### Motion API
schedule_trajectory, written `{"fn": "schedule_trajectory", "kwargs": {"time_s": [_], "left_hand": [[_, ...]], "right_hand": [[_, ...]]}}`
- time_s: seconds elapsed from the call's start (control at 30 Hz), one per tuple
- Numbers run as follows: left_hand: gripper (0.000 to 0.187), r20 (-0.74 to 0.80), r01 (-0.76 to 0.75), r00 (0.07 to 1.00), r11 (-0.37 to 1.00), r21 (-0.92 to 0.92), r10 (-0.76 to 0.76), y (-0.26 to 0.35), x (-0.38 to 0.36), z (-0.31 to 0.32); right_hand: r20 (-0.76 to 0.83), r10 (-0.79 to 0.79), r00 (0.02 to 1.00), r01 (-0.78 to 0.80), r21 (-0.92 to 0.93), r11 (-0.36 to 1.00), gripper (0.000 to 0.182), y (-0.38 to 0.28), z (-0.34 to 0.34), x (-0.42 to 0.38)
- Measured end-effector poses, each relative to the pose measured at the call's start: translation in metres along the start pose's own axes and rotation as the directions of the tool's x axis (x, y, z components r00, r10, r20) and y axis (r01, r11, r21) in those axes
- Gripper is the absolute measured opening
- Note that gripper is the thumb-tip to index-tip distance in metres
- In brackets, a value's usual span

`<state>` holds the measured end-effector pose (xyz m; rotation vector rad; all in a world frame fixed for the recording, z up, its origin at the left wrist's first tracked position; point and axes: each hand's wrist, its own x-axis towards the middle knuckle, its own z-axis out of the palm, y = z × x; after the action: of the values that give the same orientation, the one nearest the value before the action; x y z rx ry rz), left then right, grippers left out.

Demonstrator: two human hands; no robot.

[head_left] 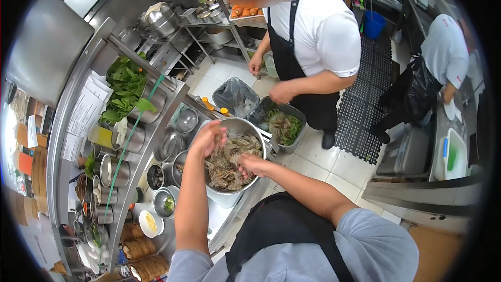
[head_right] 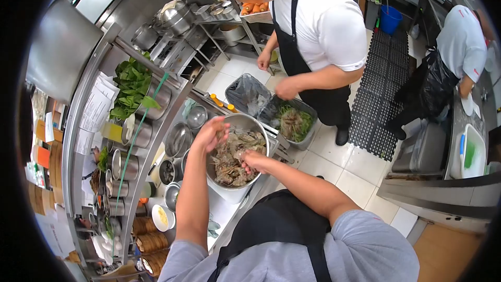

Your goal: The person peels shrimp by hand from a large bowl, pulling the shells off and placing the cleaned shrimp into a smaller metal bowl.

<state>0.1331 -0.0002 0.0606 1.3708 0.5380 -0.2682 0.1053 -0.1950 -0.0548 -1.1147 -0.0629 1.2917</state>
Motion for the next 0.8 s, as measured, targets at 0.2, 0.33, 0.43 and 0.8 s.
{"fn": "schedule_trajectory", "kwargs": {"time_s": [0.2, 0.33, 0.43, 0.8], "left_hand": [[0.049, -0.124, -0.035, 0.986, 0.858, 0.512, 0.114, 0.018, 0.043, 0.02], [0.031, 0.357, -0.471, 0.827, 0.19, 0.862, 0.434, -0.027, -0.02, 0.019], [0.028, 0.34, -0.422, 0.845, 0.123, 0.898, 0.413, -0.052, -0.073, 0.027], [0.02, 0.085, -0.209, 0.788, 0.135, 0.969, 0.609, -0.119, -0.116, -0.032]], "right_hand": [[-0.064, 0.051, 0.997, -0.043, 0.109, 0.993, 0.022, -0.013, 0.0, -0.013], [-0.123, 0.01, 0.992, -0.017, -0.054, 0.998, 0.026, -0.024, -0.01, -0.007], [0.021, 0.032, 0.999, -0.023, -0.345, 0.938, 0.033, -0.043, 0.003, -0.013], [0.019, -0.081, 0.997, 0.069, -0.723, 0.687, 0.042, -0.005, 0.08, 0.033]]}}
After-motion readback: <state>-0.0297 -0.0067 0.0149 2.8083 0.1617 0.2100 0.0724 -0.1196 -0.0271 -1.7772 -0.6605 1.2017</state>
